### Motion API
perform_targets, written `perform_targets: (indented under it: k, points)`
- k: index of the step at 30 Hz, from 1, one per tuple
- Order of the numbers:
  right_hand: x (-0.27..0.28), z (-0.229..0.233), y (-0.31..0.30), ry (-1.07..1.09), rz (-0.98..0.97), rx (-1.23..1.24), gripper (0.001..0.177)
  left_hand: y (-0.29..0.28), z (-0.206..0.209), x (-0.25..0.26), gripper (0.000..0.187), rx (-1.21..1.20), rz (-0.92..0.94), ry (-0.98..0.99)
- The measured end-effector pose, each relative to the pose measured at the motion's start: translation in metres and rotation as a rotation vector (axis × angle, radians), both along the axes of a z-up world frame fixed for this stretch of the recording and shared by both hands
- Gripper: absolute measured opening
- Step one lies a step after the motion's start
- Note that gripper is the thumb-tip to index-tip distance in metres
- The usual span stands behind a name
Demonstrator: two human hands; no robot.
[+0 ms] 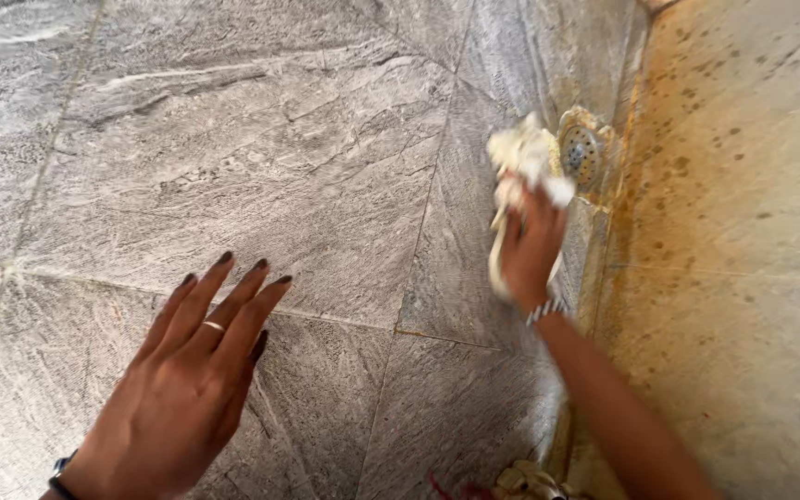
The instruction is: The person wipes a tiled floor with a white cloth, applying soapy water and scrubbing stained areas near a corner and a drain.
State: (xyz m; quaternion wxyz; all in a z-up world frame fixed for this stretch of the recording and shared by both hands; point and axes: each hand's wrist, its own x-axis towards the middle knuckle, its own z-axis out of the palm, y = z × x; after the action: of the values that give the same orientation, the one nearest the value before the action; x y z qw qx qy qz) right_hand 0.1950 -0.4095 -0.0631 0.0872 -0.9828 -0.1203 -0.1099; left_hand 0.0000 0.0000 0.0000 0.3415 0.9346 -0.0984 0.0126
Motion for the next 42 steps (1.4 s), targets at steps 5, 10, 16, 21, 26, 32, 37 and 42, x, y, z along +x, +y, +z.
perform_targets:
  k: [5, 10, 16, 21, 26, 32, 37, 42]
  points:
    - [0.096, -0.005, -0.002, -0.117, -0.009, -0.083, 0.041, -0.006, 0.007, 0.005, 0.05, 0.003, -0.017, -0.044]
    - [0.109, -0.004, -0.004, -0.09, -0.052, -0.107, 0.038, 0.001, 0.021, 0.002, 0.053, -0.01, -0.037, 0.016]
    - [-0.009, -0.002, 0.025, -0.076, 0.019, -0.021, 0.045, 0.009, 0.023, -0.011, 0.054, -0.02, -0.05, -0.017]
    - [-0.146, 0.036, 0.053, 0.148, 0.193, -0.196, 0.05, 0.0, 0.015, -0.02, 0.05, -0.011, -0.034, -0.009]
    - [-0.165, 0.06, 0.009, 0.329, 0.234, -0.31, 0.05, 0.0, 0.015, -0.017, 0.05, -0.026, -0.052, -0.081]
    - [-0.113, 0.056, -0.065, 0.211, 0.035, -0.379, 0.049, 0.001, 0.02, -0.009, 0.049, -0.049, -0.046, -0.017]
    - [-0.044, 0.05, -0.1, 0.096, -0.101, -0.408, 0.049, 0.003, 0.025, -0.01, 0.049, -0.059, -0.052, -0.001]
    - [-0.034, 0.05, -0.116, 0.065, -0.185, -0.463, 0.05, 0.008, 0.016, -0.009, 0.044, -0.055, -0.075, -0.058]
